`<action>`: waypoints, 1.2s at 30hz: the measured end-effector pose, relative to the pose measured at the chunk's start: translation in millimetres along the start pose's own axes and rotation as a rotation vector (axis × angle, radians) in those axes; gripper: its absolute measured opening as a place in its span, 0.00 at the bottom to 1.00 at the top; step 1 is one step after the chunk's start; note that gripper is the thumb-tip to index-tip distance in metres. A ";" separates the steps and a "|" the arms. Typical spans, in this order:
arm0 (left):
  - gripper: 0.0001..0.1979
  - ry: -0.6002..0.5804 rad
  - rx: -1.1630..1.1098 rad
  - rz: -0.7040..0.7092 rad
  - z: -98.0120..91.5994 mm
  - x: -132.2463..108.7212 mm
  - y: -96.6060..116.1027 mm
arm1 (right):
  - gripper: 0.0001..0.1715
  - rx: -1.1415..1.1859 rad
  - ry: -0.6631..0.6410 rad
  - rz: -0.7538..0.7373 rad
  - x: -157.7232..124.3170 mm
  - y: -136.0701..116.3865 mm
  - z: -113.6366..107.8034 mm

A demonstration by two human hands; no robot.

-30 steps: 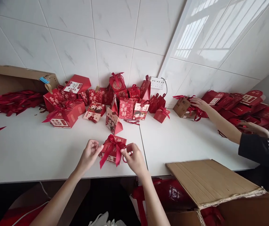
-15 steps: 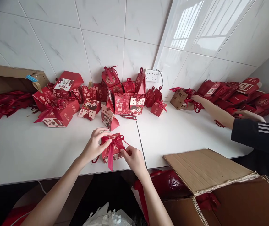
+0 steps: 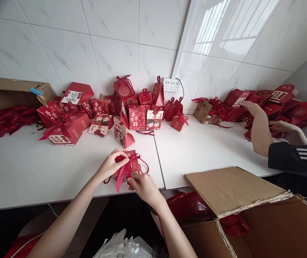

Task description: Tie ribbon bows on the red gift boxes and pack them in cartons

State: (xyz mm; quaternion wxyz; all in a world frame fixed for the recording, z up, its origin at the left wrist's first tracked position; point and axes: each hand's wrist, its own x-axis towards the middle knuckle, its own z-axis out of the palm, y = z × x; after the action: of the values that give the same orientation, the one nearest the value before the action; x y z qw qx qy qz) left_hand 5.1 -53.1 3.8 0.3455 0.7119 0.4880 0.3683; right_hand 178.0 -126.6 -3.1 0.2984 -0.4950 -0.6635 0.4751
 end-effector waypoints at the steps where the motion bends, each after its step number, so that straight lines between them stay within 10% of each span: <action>1: 0.10 0.040 -0.006 0.010 -1.1 -0.9 -0.9 | 0.24 -0.011 -0.027 0.006 0.4 2.2 -9.1; 7: 0.14 0.262 0.062 -0.129 -12.5 -5.9 -7.7 | 0.36 -0.055 0.379 0.132 30.8 1.9 -53.1; 14: 0.15 0.163 0.059 -0.172 -12.2 -9.8 0.4 | 0.29 -0.007 0.251 0.036 73.5 -4.7 -29.2; 36: 0.15 0.293 -0.229 -0.388 16.2 -29.4 -0.2 | 0.24 0.633 0.387 0.046 47.3 32.5 4.6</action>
State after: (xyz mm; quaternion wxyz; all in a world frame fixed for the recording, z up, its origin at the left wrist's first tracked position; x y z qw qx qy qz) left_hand 11.5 -83.0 -9.8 0.4136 0.5005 0.6152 0.4471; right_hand 170.5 -81.8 -38.4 0.5458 -0.4735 -0.4036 0.5613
